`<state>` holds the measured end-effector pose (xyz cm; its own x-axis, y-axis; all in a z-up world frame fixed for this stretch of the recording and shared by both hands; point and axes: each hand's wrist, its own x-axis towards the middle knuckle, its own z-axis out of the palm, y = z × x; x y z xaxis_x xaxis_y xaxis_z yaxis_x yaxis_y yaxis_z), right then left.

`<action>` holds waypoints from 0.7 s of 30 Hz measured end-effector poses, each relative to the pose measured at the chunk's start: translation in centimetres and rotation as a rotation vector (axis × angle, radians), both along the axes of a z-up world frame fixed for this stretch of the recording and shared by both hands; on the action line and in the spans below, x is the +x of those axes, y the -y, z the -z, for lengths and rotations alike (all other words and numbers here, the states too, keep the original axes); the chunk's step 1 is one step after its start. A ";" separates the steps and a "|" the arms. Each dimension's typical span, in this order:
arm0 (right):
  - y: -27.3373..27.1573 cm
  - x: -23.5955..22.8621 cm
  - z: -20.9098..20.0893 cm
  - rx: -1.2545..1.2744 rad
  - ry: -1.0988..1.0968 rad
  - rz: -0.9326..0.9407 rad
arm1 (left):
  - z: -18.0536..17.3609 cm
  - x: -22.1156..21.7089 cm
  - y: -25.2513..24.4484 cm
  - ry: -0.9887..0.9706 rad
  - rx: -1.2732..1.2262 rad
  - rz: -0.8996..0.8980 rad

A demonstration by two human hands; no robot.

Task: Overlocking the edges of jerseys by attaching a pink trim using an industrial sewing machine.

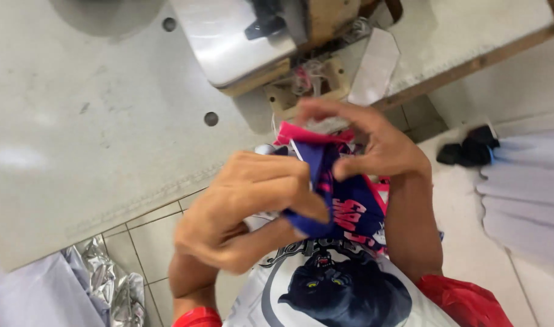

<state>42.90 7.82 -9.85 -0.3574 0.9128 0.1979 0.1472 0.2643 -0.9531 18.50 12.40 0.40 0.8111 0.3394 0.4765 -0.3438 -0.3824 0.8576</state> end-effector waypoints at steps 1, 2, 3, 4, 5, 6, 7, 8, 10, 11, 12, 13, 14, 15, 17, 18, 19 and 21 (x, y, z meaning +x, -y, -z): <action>-1.0 0.0 0.0 -0.085 -0.063 -0.246 | -0.5 -0.9 -0.5 0.011 0.115 0.037; -1.4 -0.8 2.0 -0.083 -0.062 -0.276 | -1.6 -1.6 -0.4 0.009 0.118 0.007; -1.7 -1.5 4.0 -0.195 -0.250 -0.397 | -2.7 -2.4 -0.2 -0.047 0.139 -0.031; -2.3 -2.3 5.9 -0.307 -0.435 -0.514 | -3.8 -3.0 -0.2 -0.104 0.165 -0.066; -3.1 -3.5 6.0 -0.303 -0.431 -0.543 | -4.7 -3.8 -0.2 -0.109 0.173 -0.094; -3.5 -4.8 6.2 -0.341 -0.362 -0.490 | -5.4 -4.4 -0.2 -0.174 0.224 -0.152; -4.0 -6.0 6.4 -0.376 -0.292 -0.437 | -6.1 -5.1 -0.1 -0.240 0.273 -0.210; -4.3 -6.6 4.9 -0.369 -0.289 -0.457 | -6.7 -5.8 -0.5 -0.244 0.281 -0.229; -4.6 -8.0 1.9 -0.299 -0.452 -0.435 | -7.8 -7.3 -1.1 -0.277 0.465 -0.367; -4.4 -8.4 0.9 -0.297 -0.452 -0.455 | -8.1 -8.4 -1.8 -0.284 0.469 -0.385; -4.5 -8.6 -0.1 -0.143 -0.357 -0.228 | -8.2 -9.5 -2.5 -0.325 0.655 -0.485; -4.6 -8.9 -1.1 0.012 -0.264 -0.001 | -8.4 -10.7 -3.3 -0.367 0.842 -0.583; -4.6 -9.3 -1.9 0.020 -0.261 -0.016 | -8.1 -11.1 -4.2 -0.367 0.848 -0.600; -4.7 -9.7 -2.6 0.141 -0.151 0.160 | -7.9 -11.4 -5.0 -0.435 0.846 -0.634; -4.6 -10.1 -3.0 0.277 -0.041 0.333 | -6.5 -11.4 -6.7 -0.496 0.853 -0.677; -4.6 -10.2 -2.7 0.232 -0.124 0.382 | -5.4 -11.1 -7.6 -0.526 0.880 -0.733; -4.6 -10.3 -2.3 0.187 -0.208 0.429 | -4.3 -10.7 -8.5 -0.556 0.906 -0.789; -5.1 -10.7 -1.1 0.120 -0.343 0.407 | -1.7 -9.3 -9.6 -0.501 0.770 -0.728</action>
